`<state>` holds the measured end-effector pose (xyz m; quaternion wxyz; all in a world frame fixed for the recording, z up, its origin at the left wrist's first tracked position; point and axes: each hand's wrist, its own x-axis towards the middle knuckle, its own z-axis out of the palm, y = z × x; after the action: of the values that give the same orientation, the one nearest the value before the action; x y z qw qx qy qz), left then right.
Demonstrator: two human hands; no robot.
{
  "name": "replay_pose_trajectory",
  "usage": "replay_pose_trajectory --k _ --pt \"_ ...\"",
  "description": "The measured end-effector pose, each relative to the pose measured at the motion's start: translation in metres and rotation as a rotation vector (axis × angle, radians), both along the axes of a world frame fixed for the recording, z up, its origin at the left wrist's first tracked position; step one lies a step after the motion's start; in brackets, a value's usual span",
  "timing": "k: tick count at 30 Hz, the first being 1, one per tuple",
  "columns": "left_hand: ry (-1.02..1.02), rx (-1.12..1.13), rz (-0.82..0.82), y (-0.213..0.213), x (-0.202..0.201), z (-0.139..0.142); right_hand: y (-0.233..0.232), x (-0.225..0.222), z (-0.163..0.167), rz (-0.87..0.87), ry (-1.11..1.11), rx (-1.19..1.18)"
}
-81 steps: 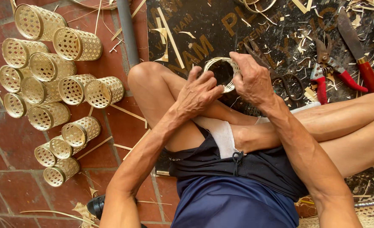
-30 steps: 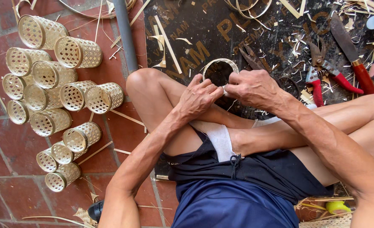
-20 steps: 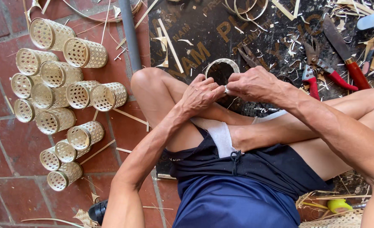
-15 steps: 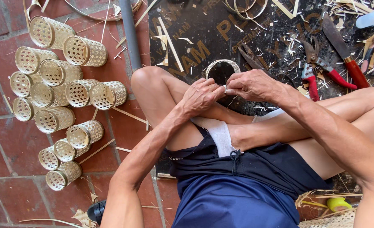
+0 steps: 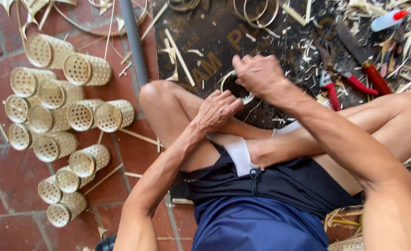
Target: The person sits on the workshop floor assembling woven bamboo lampshade cylinders. They trim a perforated woven bamboo strip with scissors, bend and fit bamboo rims, and press the woven cylinder onto a rim, adding it to a pile of finished pieces.
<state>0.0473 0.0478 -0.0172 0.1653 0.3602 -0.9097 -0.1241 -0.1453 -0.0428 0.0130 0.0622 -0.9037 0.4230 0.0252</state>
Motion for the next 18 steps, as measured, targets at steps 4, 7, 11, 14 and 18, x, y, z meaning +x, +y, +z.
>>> replay_pose_trajectory --k 4,7,11,14,18 --pt "0.025 0.033 -0.003 -0.002 0.002 -0.003 -0.003 0.024 -0.025 0.038 0.06 0.024" --pt "0.179 0.055 0.052 -0.002 0.005 -0.009 -0.011 0.01 -0.017 -0.036 -0.003 0.195" --pt "0.737 0.521 0.512 -0.003 0.01 -0.021 -0.009 -0.029 0.007 -0.307 -0.83 0.326" --pt "1.1 0.831 0.617 -0.004 0.011 -0.028 0.033 -0.033 -0.001 -0.718 -1.26 0.71" --pt "1.104 0.822 0.599 -0.004 0.008 -0.033 0.079 -0.007 -0.04 -0.678 -1.737 0.952"
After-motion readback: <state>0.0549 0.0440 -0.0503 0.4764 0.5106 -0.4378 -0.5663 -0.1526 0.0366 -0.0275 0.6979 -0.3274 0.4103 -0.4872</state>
